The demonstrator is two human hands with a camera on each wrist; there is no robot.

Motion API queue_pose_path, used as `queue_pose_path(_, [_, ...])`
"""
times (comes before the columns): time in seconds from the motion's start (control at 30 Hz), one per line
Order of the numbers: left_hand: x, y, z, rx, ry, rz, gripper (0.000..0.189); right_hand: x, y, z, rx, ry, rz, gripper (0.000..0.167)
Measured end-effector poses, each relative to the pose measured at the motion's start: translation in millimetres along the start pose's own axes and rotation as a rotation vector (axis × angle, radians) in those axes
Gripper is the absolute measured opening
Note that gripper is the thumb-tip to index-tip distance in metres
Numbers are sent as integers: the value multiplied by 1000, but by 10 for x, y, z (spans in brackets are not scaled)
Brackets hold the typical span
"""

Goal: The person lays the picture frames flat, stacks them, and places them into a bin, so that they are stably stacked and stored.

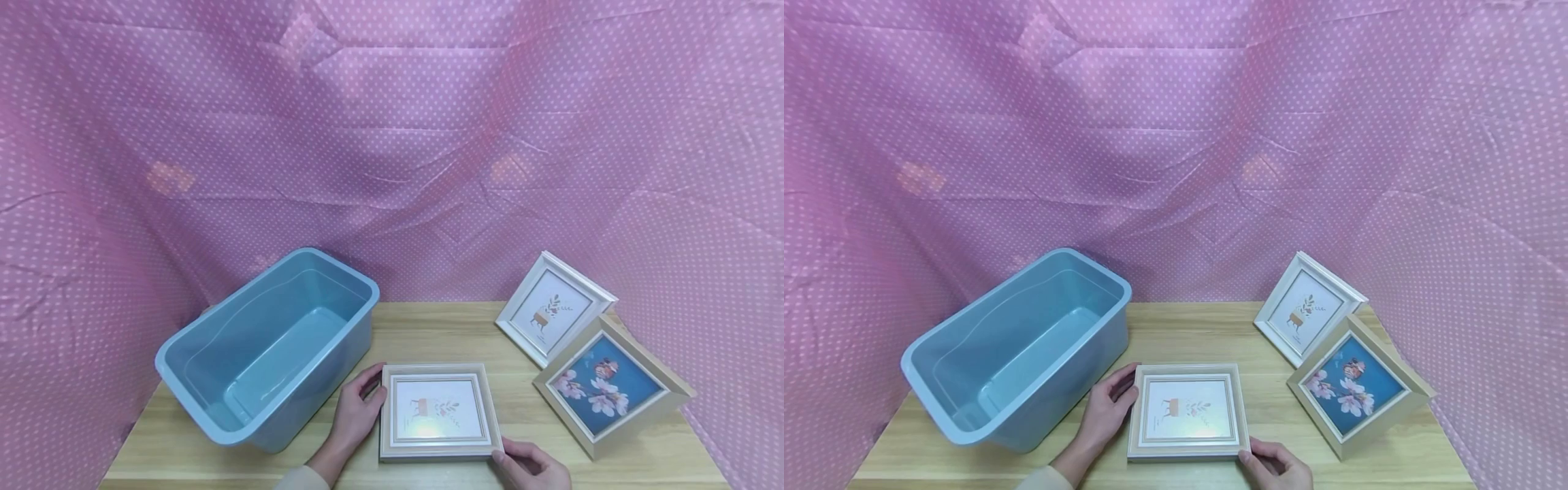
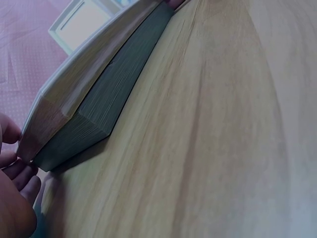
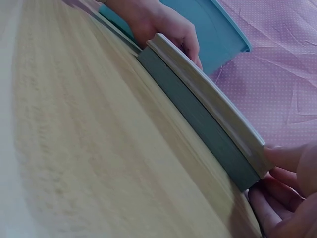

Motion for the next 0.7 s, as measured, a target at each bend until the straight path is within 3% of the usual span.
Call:
queue_pose_path(0.37, [-33, -20, 18, 7, 44, -19, 49, -56, 58, -13, 8, -175, -59, 41])
queue_pose_path(0.7, [-38, 4, 75, 4, 105, 29, 46, -148, 63, -123, -56, -52, -42, 31])
Point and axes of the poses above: each hand's wrist, its own y-axis towards the middle knuckle, its own x-axis out of the palm, z = x × y, the point moved 3 cm from there along y, towards the middle knuckle, and after that the axes turned 13 degrees about -y, right-handed, at the moved point
